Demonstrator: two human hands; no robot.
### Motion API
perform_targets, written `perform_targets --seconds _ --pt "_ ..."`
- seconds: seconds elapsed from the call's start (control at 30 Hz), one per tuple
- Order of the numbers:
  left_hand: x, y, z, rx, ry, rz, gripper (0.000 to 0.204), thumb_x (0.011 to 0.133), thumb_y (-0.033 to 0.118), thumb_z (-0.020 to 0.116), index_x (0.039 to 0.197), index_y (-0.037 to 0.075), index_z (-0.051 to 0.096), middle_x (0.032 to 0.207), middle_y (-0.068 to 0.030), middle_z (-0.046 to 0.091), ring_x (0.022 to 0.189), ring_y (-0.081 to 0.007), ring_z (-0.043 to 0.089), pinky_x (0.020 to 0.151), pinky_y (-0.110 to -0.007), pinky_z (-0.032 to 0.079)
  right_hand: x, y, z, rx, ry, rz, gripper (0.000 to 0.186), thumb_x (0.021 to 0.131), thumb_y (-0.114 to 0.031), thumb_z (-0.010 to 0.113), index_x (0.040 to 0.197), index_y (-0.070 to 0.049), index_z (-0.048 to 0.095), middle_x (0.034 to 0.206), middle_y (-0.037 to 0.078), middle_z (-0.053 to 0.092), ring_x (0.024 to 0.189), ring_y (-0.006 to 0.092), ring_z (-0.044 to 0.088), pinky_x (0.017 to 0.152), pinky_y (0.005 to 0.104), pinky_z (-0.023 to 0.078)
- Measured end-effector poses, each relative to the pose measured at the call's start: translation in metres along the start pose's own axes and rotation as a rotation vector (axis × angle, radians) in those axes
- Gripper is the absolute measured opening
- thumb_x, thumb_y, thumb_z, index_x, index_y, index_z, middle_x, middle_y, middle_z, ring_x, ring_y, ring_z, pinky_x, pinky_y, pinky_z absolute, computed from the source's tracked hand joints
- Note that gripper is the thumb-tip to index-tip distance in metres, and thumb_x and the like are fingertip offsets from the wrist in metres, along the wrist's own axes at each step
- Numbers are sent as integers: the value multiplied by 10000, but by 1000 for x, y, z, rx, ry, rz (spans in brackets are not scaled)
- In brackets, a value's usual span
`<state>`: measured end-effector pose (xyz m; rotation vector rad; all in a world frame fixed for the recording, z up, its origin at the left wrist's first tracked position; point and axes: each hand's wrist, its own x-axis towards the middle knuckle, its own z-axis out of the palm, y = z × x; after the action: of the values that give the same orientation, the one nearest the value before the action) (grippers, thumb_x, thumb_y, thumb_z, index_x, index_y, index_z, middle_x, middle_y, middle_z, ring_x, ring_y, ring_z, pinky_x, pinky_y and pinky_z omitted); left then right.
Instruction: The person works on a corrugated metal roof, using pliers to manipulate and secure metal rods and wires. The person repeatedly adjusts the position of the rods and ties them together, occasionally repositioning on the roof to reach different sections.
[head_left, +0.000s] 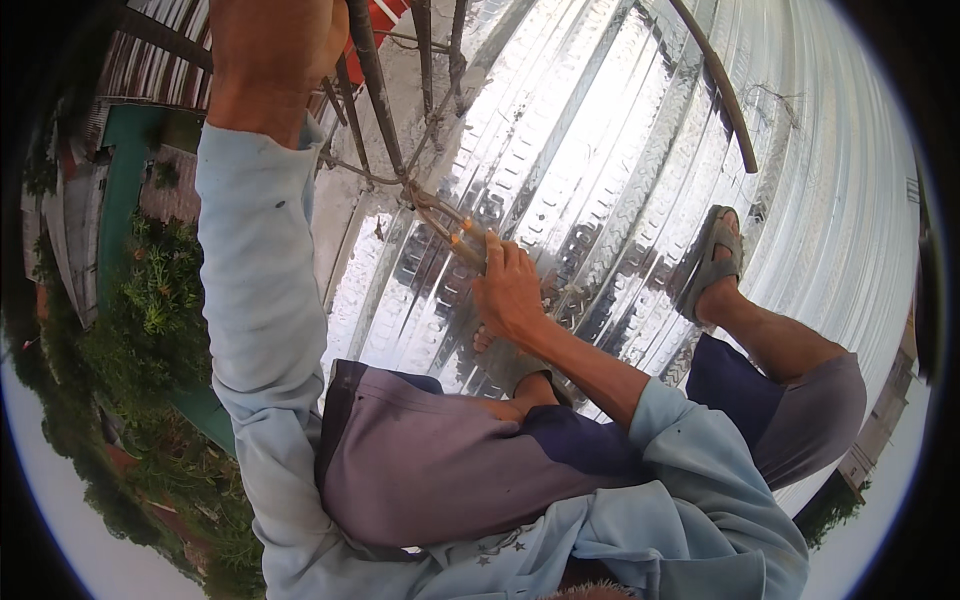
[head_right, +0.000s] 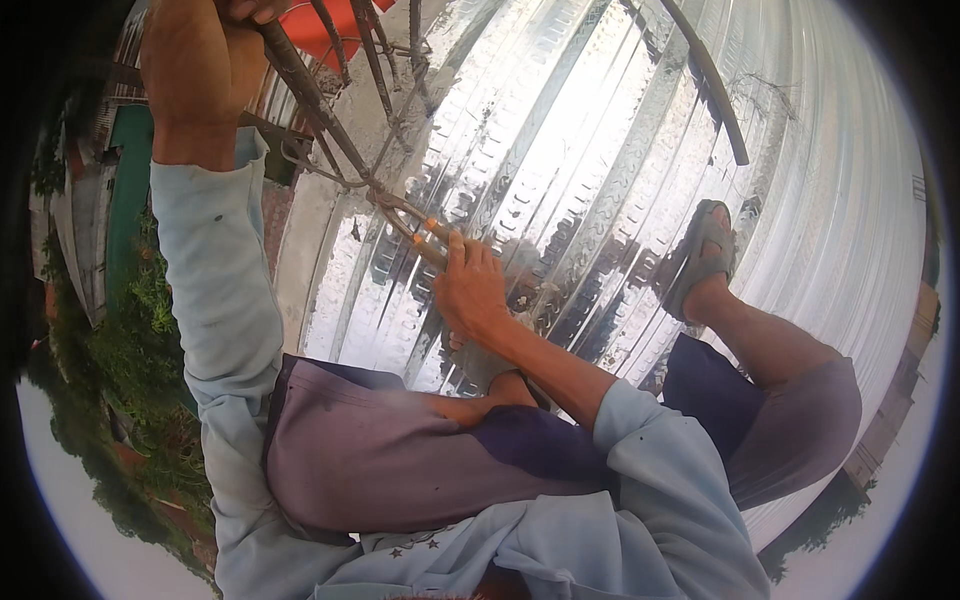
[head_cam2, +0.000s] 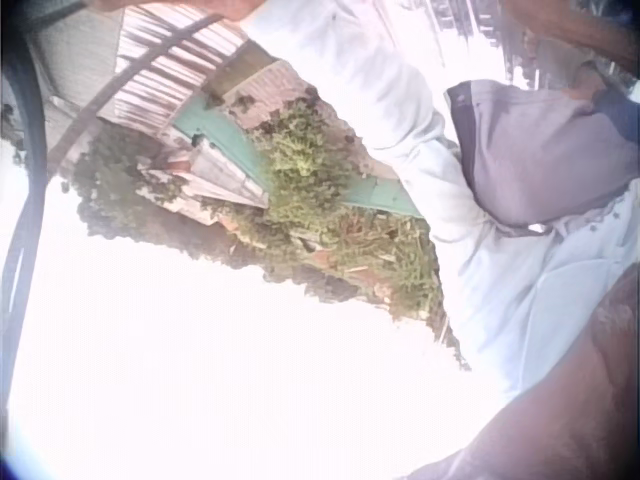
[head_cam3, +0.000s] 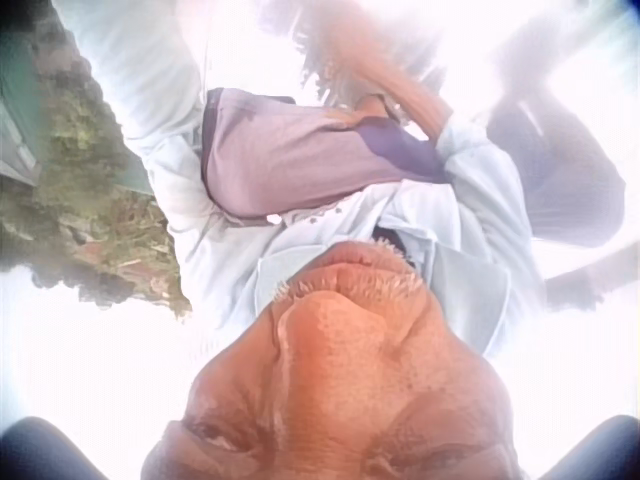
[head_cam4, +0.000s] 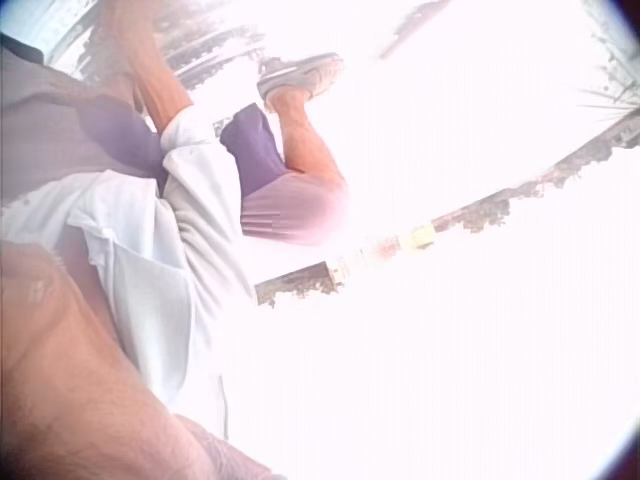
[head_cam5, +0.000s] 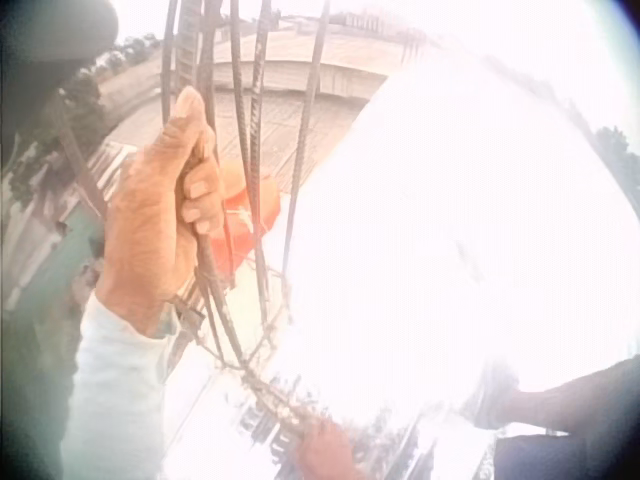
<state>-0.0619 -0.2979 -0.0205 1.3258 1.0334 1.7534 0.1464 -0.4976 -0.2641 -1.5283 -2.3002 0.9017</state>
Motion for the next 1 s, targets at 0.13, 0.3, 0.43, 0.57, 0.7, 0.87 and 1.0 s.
perform_targets --seconds 0.13,0.3,0.43,0.57,0.7,0.87,1.0 --pt "-5 -9 -1 18 17 33 370 1030 483 586 850 166 523 638 90 395 525 -22 357 470 -177 328 -1 4 12 8 -55 36 588 930 -233 611 1383 101 441 1031 254 609 935 397 652 821 500 540" --pt "3 -4 -5 -46 -186 -25 305 1044 389 571 923 111 543 711 52 429 612 -54 400 572 -205 360 31 7 -39 847 -708 439 445 1000 -286 558 1285 55 520 836 152 649 709 261 677 637 411 560" --pt "8 -13 -36 -240 -223 -131 231 1074 241 502 996 27 546 788 8 376 702 -109 330 673 -274 317 15 -2 -28 2076 -859 837 431 1044 -334 482 1239 46 538 836 134 670 624 198 668 530 343 551" --pt "-6 -2 -5 -76 -11 -104 228 1075 229 492 964 33 529 769 13 327 685 -108 279 656 -279 287 24 21 -24 2073 -966 692 401 1043 -335 499 1177 38 557 826 129 657 685 219 670 580 364 580" --pt "9 -7 -33 -291 -283 -141 211 1054 206 554 1052 -4 576 830 -15 487 743 -115 437 718 -283 393 44 26 -47 1500 -1029 695 396 1050 -323 532 1198 44 562 838 176 689 654 229 706 521 372 607" --pt "-11 -4 24 110 -27 146 336 1011 420 650 827 180 504 665 77 385 568 -33 345 511 -190 326 32 28 -39 1612 -966 806 480 1016 -456 604 1094 18 599 866 170 650 727 289 729 445 427 551" --pt "-13 5 23 125 7 154 343 994 429 672 814 182 515 670 82 394 572 -35 352 520 -189 339 30 17 -36 1544 -1015 802 503 1016 -494 587 1118 -1 594 873 161 646 785 303 734 487 449 586"
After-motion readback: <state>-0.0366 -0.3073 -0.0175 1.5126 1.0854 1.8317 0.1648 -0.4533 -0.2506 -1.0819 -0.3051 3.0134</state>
